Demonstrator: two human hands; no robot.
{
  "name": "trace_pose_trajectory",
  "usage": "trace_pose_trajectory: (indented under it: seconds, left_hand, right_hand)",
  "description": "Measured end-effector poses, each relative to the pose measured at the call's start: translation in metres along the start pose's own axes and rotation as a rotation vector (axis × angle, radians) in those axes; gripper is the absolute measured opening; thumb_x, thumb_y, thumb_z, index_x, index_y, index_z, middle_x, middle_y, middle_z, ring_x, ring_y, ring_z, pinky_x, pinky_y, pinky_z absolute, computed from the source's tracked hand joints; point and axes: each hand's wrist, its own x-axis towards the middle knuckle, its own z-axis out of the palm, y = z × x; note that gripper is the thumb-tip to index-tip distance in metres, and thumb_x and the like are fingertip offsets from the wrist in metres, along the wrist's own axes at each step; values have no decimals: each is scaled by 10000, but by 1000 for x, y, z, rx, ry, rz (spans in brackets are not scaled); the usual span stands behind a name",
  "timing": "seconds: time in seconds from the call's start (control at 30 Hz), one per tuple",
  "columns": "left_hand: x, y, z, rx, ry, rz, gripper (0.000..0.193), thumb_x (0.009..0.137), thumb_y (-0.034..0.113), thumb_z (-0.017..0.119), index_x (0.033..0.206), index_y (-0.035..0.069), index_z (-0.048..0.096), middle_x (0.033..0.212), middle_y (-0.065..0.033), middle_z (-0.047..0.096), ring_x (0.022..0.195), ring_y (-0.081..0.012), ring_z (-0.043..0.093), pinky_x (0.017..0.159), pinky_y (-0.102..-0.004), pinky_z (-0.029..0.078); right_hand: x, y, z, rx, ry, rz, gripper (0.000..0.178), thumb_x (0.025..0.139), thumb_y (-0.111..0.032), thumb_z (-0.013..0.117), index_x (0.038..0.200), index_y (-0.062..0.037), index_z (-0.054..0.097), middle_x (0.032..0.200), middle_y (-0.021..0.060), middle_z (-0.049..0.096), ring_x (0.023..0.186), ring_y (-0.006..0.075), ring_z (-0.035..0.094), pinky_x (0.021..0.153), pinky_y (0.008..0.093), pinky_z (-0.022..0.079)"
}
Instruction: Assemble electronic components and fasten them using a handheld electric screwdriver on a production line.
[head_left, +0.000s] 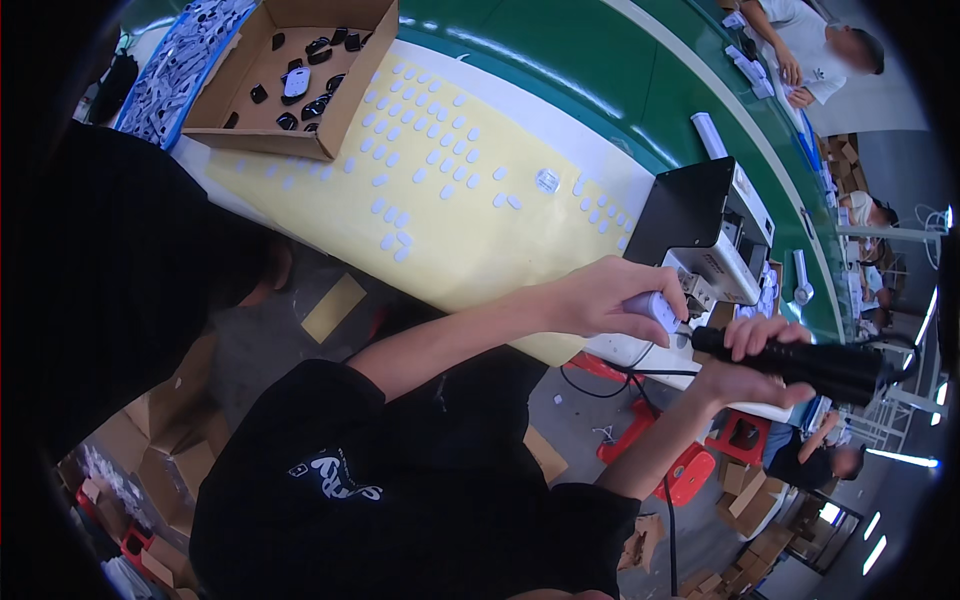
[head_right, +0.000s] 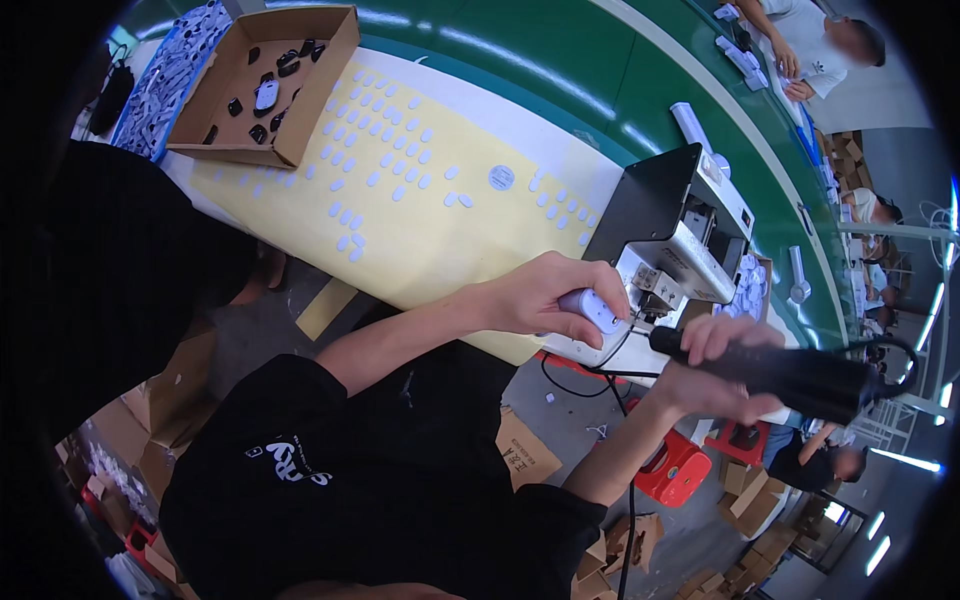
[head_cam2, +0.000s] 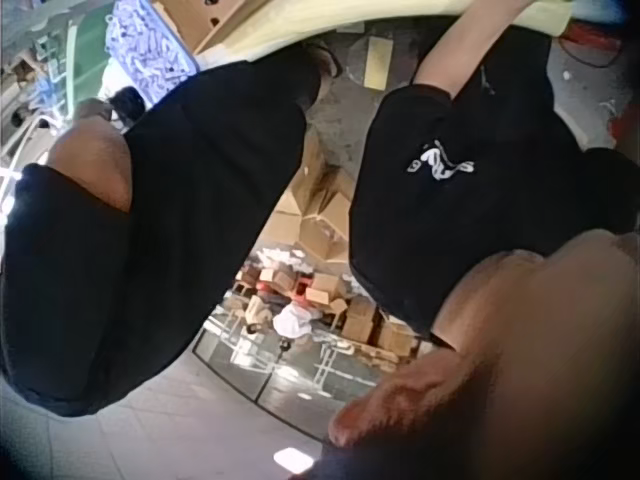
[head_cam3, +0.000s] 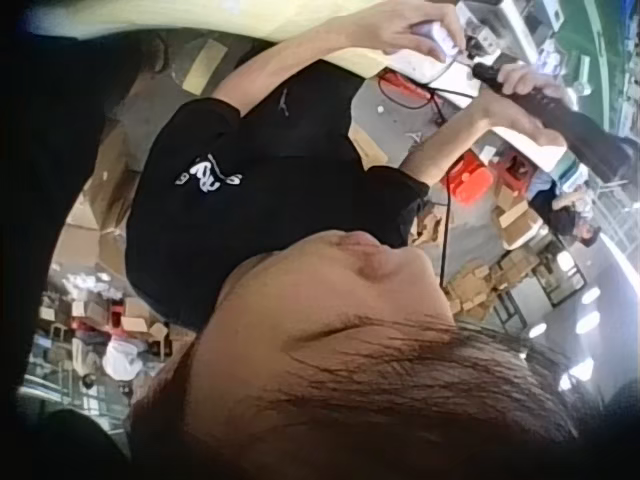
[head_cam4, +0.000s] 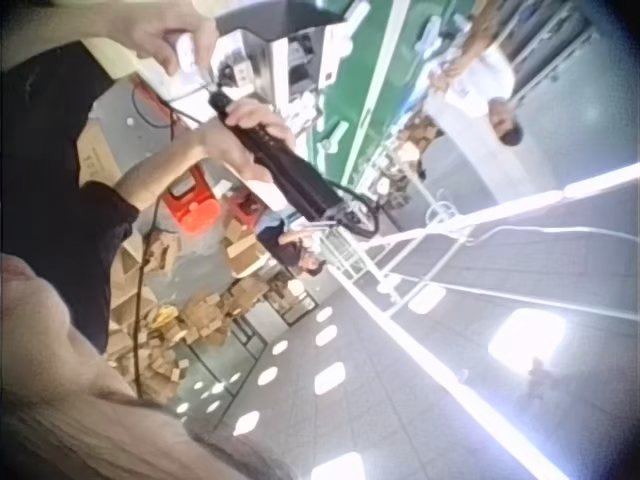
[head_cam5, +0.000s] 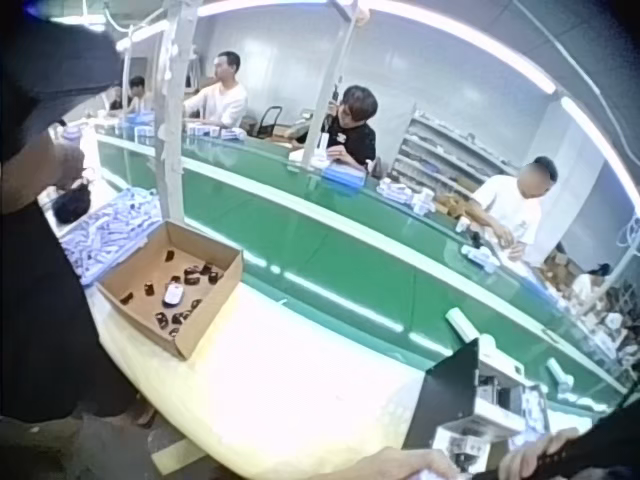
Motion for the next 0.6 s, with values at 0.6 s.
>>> trace_pose_trajectory:
  seconds: [0.6]
  left_hand:
    - [-2, 2, 1, -12, -17, -35, 303, 757, 201, 724, 965, 56, 559, 917, -55, 611, 854, -179, 600, 740, -280, 460]
  right_hand:
    - [13, -60, 80, 426, -480, -33, 733, 654, -755, 547, 862, -85, 336, 584, 14, 385, 389, 78, 354, 359, 210, 304]
